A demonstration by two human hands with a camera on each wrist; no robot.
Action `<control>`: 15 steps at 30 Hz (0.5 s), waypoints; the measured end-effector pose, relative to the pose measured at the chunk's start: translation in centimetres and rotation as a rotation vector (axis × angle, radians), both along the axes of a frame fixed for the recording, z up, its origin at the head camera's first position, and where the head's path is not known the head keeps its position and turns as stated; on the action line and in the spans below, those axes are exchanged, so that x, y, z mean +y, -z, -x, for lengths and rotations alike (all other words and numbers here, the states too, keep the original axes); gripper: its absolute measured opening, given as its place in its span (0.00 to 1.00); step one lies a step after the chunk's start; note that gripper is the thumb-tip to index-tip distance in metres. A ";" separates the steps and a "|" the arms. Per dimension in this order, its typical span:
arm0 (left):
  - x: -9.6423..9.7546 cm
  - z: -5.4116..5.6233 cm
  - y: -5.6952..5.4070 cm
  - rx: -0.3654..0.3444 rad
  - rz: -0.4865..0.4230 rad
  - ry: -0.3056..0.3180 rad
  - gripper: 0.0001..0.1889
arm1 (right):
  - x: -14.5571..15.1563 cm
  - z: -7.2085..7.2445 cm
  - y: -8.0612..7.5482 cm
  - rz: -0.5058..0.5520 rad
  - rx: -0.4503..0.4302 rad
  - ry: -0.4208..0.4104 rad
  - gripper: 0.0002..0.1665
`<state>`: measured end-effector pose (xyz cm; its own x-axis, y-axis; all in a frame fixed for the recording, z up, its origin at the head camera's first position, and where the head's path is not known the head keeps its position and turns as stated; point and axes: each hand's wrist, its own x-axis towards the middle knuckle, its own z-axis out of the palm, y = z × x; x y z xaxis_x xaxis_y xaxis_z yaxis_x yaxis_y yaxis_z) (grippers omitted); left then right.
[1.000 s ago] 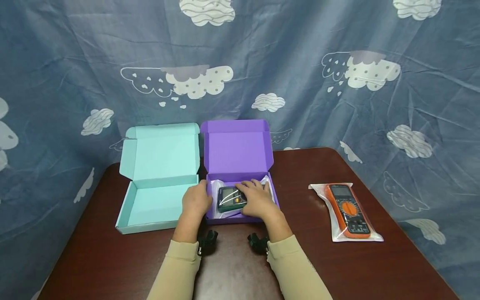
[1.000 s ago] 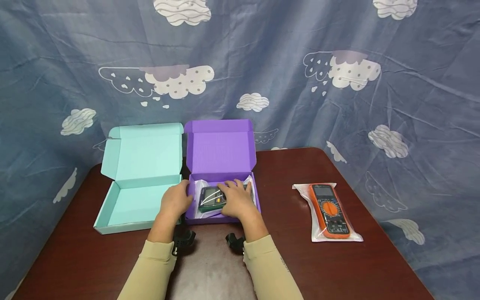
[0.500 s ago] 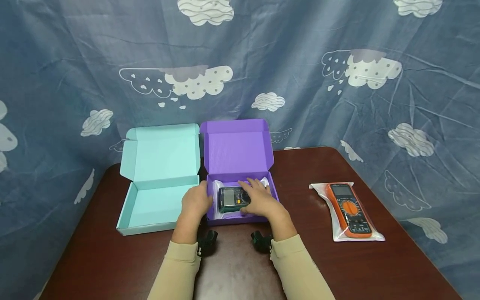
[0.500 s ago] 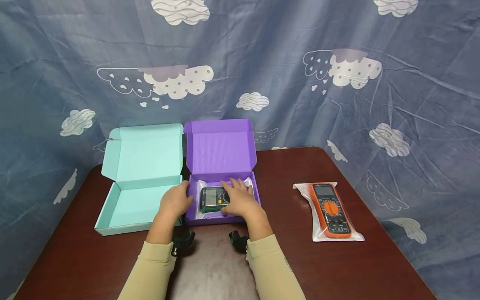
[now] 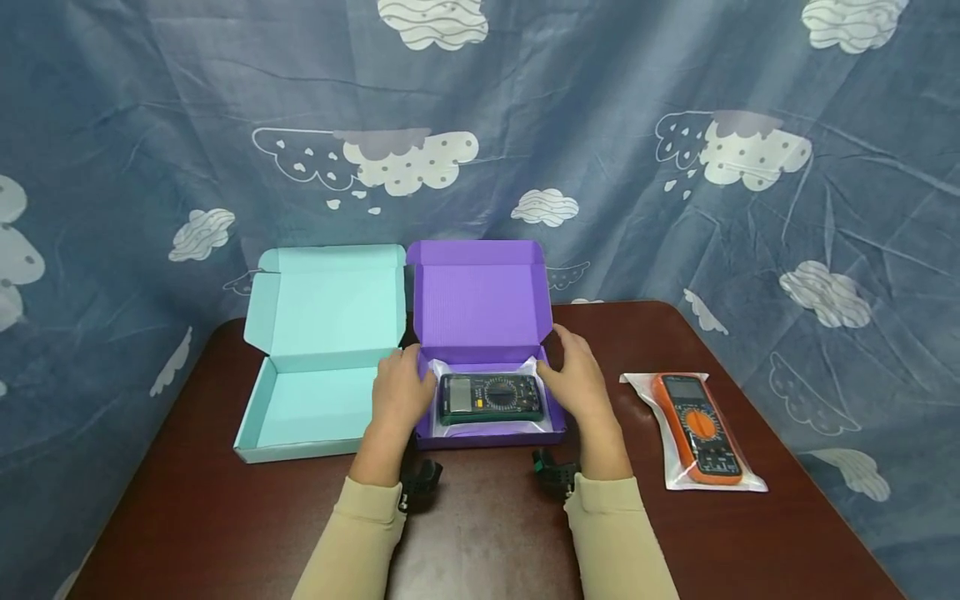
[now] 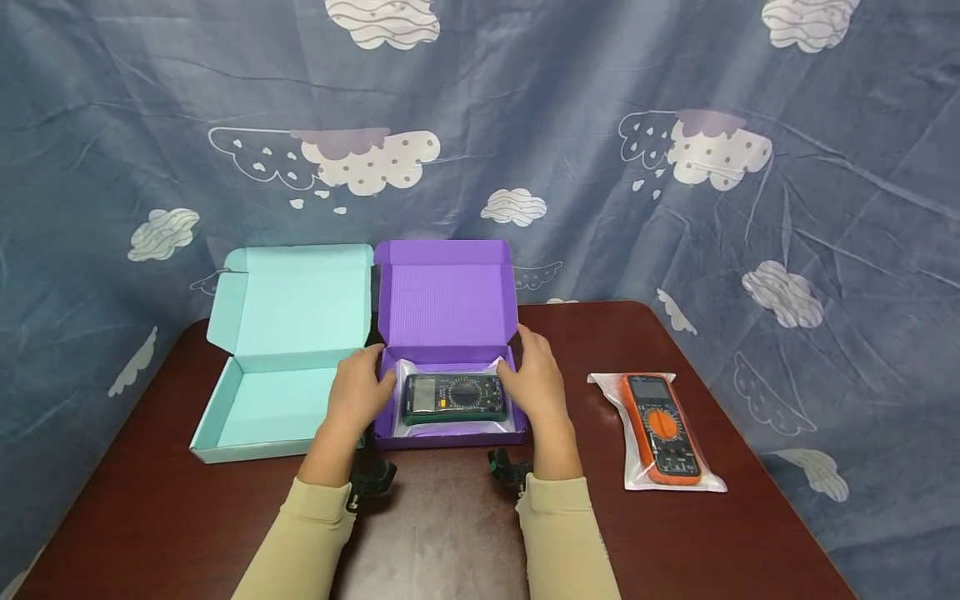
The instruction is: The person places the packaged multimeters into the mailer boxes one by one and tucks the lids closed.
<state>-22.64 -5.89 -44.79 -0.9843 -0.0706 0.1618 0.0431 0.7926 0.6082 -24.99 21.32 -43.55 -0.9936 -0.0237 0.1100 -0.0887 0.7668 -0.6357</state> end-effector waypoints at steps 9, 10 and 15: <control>0.4 0.9 1.5 0.035 -0.509 0.091 0.42 | 0.0 0.4 1.4 0.195 -0.058 0.005 0.56; 0.3 0.9 1.6 0.029 -0.530 0.095 0.42 | -0.2 0.4 1.5 0.209 -0.066 -0.010 0.57; 0.0 1.1 1.9 0.030 -0.594 0.133 0.41 | -0.6 0.5 1.9 0.259 -0.089 -0.069 0.57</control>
<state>-23.76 -5.90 -46.67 -0.9865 -0.0345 0.1598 0.1420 0.3044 0.9419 -25.54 20.74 -45.43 -0.9967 -0.0741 0.0336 -0.0701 0.5721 -0.8172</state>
